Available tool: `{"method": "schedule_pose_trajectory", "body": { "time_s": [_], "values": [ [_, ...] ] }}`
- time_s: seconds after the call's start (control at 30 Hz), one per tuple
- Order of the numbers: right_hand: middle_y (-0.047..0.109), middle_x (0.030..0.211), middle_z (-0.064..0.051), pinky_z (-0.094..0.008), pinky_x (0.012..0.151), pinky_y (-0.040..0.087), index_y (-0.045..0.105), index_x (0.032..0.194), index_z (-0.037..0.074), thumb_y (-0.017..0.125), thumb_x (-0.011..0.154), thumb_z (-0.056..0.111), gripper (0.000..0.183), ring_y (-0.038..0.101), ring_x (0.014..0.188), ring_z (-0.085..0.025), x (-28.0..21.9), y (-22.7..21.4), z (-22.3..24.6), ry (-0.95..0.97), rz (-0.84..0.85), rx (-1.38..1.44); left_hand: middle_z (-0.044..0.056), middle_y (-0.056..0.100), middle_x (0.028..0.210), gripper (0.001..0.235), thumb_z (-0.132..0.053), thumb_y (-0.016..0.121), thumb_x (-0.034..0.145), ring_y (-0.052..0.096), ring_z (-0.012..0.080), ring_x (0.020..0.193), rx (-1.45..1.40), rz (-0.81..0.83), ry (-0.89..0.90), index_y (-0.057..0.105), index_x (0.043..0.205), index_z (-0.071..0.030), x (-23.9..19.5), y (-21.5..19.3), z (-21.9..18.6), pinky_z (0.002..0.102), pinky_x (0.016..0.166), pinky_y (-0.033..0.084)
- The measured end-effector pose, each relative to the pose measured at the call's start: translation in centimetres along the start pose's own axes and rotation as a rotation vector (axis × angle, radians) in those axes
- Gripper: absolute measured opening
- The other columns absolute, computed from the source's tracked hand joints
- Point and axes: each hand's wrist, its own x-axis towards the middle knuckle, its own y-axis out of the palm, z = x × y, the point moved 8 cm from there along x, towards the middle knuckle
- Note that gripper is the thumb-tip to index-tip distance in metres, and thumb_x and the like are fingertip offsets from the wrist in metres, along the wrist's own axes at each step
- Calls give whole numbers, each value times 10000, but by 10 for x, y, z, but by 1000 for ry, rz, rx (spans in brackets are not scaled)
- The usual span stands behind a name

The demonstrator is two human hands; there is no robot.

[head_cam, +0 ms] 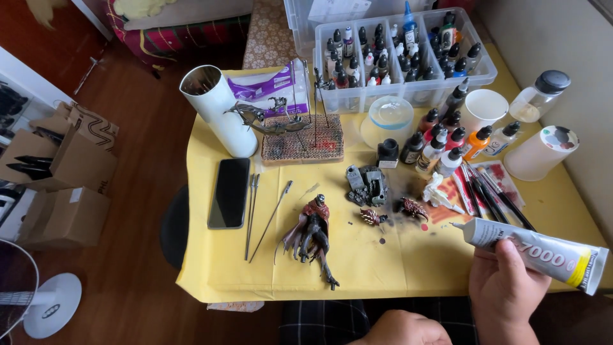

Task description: The person holds a small figurine and applies glue from a tube to its head area. They then use a thin metal tool to spread or adjust the glue on the figurine's surface.

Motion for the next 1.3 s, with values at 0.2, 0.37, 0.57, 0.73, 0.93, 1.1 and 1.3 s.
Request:
{"method": "schedule_pose_trajectory", "body": {
  "time_s": [0.2, 0.37, 0.57, 0.73, 0.93, 1.1, 1.3],
  "values": [
    [609, 999, 1, -356, 1016, 617, 551, 1032, 120, 660, 936, -3, 190, 635, 1017, -99, 2, -5, -3, -17, -24, -25, 21, 715, 970, 147, -238, 632, 960, 682, 196, 920, 7, -124, 79, 681, 967, -100, 7, -2, 18, 315, 814, 494],
    [605, 995, 13, -340, 997, 610, 562, 1030, 129, 685, 920, 44, 185, 637, 1015, -104, 2, -5, -3, -14, -15, -49, 52, 595, 769, 274, -345, 620, 976, 567, 185, 763, 54, -121, 1, 583, 833, -115, 17, -1, 28, 353, 700, 439],
    [629, 1011, 12, -336, 985, 617, 581, 1047, 142, 721, 914, 60, 210, 656, 1018, -117, 3, -5, -4, -36, 14, -29, 123, 633, 946, 277, -370, 526, 1015, 614, 253, 945, 73, 16, -134, 598, 963, -108, 12, -14, 4, 373, 859, 456],
    [630, 975, 21, -336, 996, 612, 578, 1028, 148, 713, 916, 57, 198, 656, 994, -109, 3, -4, -1, -25, 9, -16, 78, 707, 1142, 329, -350, 507, 961, 668, 236, 1094, 25, 29, -140, 697, 1138, -148, -13, -31, -62, 332, 927, 495],
    [638, 1051, 25, -372, 1037, 603, 587, 1150, 171, 661, 961, 58, 232, 659, 1045, -119, 7, -9, 1, -45, -45, 95, 77, 628, 715, 293, -232, 795, 997, 591, 312, 565, 356, -613, 537, 590, 825, -112, 9, -60, -94, 456, 546, 473],
    [683, 1007, -59, -391, 898, 605, 642, 1197, 159, 722, 936, 176, 274, 700, 976, -231, 7, 6, 12, -65, -63, 118, 99, 626, 621, 366, -184, 580, 1046, 613, 289, 538, 621, -764, 412, 608, 703, -61, 44, -103, -124, 447, 507, 475],
    [659, 1051, -28, -423, 949, 624, 590, 1237, 168, 743, 947, 127, 330, 689, 1011, -203, 9, 4, 25, -154, -78, 112, 149, 758, 800, 229, -229, 621, 1009, 715, 366, 698, 774, -688, 249, 745, 897, -72, 102, -113, -106, 512, 602, 530]
  ]
}}
